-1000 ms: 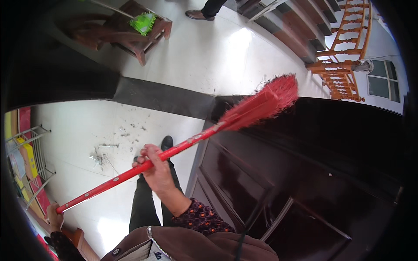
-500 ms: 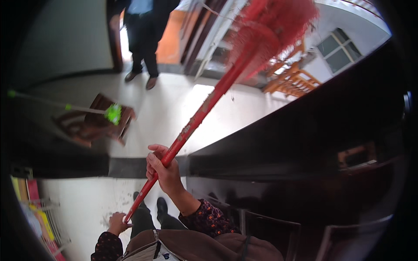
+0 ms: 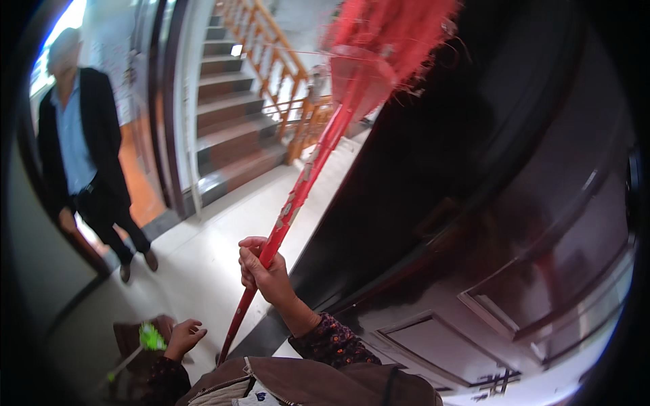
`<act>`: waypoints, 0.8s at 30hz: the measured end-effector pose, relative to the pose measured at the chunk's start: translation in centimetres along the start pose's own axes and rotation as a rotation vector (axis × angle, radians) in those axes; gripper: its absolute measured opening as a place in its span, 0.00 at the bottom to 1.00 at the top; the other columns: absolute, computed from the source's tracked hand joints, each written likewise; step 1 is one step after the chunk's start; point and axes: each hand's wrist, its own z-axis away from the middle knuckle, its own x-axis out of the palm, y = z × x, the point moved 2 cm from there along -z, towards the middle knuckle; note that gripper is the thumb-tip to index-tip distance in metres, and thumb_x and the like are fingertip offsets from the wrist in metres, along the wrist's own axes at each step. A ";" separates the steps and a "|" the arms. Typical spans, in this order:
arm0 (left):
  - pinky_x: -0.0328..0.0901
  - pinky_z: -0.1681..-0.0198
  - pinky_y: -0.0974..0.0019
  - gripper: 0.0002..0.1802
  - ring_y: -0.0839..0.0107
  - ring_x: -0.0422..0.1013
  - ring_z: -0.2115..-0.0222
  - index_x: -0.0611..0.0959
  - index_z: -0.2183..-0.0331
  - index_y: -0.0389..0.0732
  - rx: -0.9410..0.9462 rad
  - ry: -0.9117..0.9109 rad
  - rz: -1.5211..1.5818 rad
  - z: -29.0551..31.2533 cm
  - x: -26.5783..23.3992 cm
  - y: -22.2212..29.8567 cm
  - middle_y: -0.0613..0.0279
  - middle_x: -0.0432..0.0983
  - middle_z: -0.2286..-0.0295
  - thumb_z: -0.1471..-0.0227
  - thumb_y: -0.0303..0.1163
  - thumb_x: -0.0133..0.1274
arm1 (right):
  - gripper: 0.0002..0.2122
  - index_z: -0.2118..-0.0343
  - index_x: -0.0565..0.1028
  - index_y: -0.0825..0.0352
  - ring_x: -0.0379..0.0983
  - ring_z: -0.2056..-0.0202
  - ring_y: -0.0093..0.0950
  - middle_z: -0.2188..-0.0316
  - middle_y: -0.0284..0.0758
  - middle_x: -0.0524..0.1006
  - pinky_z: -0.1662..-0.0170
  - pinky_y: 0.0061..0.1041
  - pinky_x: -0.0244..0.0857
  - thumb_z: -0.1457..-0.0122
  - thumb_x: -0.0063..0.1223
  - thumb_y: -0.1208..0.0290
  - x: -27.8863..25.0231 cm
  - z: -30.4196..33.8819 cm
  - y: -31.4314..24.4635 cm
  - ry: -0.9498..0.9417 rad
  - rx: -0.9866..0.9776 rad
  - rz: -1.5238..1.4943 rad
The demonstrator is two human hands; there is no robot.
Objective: The person sweeps a tiled floor with a red broom, moving debris toward the doorway. They briefly pick up a pair of teal slippers and place them on a metal rack, then continue sweeping around furniture and along the wall.
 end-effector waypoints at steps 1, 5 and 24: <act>0.71 0.69 0.66 0.19 0.67 0.76 0.75 0.81 0.63 0.35 0.025 -0.020 0.034 -2.5 -0.7 -0.2 0.54 0.79 0.75 0.55 0.38 0.63 | 0.08 0.56 0.67 0.65 0.60 0.82 0.14 0.77 0.28 0.66 0.81 0.15 0.57 0.35 0.47 0.71 0.1 -0.6 -0.8 0.029 -0.032 0.042; 0.68 0.74 0.71 0.09 0.76 0.72 0.78 0.81 0.68 0.34 0.084 -0.089 0.267 -10.0 -0.6 5.4 0.61 0.77 0.78 0.50 0.29 0.58 | 0.09 0.55 0.67 0.65 0.56 0.83 0.12 0.80 0.25 0.64 0.83 0.12 0.53 0.35 0.47 0.70 -1.5 -1.4 -2.0 0.141 -0.053 0.110; 0.68 0.80 0.73 0.09 0.73 0.74 0.81 0.79 0.67 0.33 0.266 -0.733 0.295 -34.1 -2.4 14.1 0.59 0.76 0.77 0.45 0.30 0.51 | 0.15 0.52 0.66 0.70 0.61 0.76 0.12 0.73 0.26 0.68 0.74 0.13 0.59 0.36 0.50 0.67 -0.7 -3.1 -4.0 0.759 -0.603 0.577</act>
